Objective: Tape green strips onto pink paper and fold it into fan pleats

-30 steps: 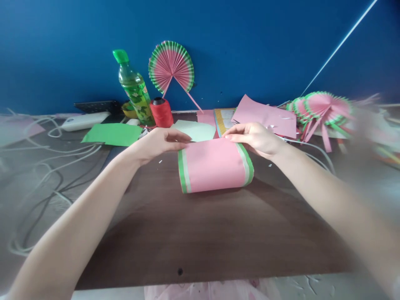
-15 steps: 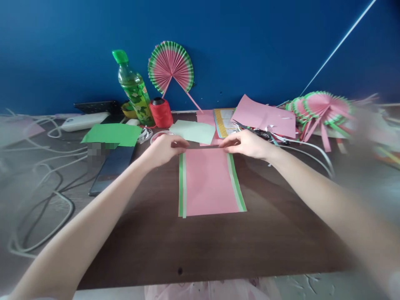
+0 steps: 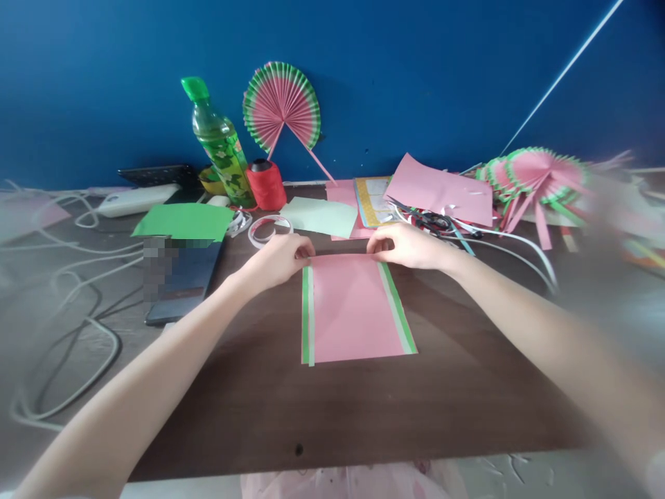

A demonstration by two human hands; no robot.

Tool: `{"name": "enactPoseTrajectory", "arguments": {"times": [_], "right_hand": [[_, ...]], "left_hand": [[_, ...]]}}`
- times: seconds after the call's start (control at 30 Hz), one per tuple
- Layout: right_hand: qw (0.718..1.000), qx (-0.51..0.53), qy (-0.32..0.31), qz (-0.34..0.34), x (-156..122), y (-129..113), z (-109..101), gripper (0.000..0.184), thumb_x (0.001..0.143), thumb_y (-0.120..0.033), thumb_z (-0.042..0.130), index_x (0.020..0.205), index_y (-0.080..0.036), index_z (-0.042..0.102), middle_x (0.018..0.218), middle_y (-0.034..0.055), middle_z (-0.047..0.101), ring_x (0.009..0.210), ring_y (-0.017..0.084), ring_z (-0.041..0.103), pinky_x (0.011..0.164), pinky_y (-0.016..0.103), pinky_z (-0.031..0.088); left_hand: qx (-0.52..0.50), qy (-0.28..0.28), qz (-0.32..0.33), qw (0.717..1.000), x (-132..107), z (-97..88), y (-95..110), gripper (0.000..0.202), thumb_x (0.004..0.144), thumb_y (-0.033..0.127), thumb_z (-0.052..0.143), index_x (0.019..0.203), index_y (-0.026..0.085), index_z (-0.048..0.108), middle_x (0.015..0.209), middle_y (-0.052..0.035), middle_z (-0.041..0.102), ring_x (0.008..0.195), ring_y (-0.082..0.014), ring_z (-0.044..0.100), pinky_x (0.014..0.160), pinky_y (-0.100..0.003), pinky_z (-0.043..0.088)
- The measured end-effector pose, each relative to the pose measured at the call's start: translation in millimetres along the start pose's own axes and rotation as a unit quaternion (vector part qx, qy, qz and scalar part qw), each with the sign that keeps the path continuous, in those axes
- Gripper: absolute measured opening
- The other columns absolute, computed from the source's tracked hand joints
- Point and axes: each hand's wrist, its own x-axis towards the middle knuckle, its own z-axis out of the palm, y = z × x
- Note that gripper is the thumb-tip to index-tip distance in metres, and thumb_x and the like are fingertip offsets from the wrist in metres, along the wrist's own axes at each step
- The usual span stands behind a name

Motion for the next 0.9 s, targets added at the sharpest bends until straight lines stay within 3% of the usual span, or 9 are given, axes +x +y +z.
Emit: {"name": "enactPoseTrajectory", "arguments": {"times": [0.23,0.47,0.7,0.9], "right_hand": [[0.998,-0.045,-0.01,-0.042,-0.2,4.7,-0.9,0.011,0.075,-0.02,0.055,0.078,-0.016,0.064,0.074,0.0033,0.063,0.062,0.012,0.053,0.057,0.026,0.04],[0.995,-0.085,-0.017,-0.056,-1.7,5.2,-0.1,0.009,0.075,-0.016,0.051,0.076,-0.018,0.06,0.093,0.0046,0.064,0.062,0.011,0.051,0.056,0.025,0.038],[0.993,-0.087,-0.023,-0.073,-1.3,6.3,-0.8,0.008,0.075,-0.014,0.051,0.075,-0.018,0.058,0.082,0.0033,0.062,0.063,0.012,0.05,0.057,0.026,0.037],[0.993,-0.091,-0.041,-0.069,-1.0,9.1,-3.9,0.016,0.071,-0.008,0.05,0.079,-0.018,0.06,0.075,0.0018,0.061,0.064,0.013,0.051,0.059,0.026,0.038]], "left_hand": [[0.063,0.009,0.043,0.997,-2.4,-0.3,3.8,0.013,0.073,0.015,0.049,0.08,0.016,0.06,0.079,-0.0034,0.063,0.072,-0.0157,0.057,0.064,-0.025,0.042],[0.073,0.004,0.068,0.995,-1.6,-0.5,2.1,0.014,0.074,0.015,0.048,0.081,0.016,0.06,0.083,-0.0041,0.062,0.075,-0.0161,0.057,0.066,-0.026,0.042],[0.088,-0.015,0.046,0.995,-2.9,-0.6,4.8,0.019,0.072,0.011,0.046,0.085,0.016,0.059,0.084,-0.0041,0.062,0.076,-0.0167,0.057,0.065,-0.026,0.042],[0.107,-0.008,0.071,0.992,-2.2,3.4,2.7,0.018,0.069,0.009,0.045,0.082,0.017,0.056,0.083,-0.0038,0.06,0.075,-0.0169,0.056,0.064,-0.026,0.04]]}}
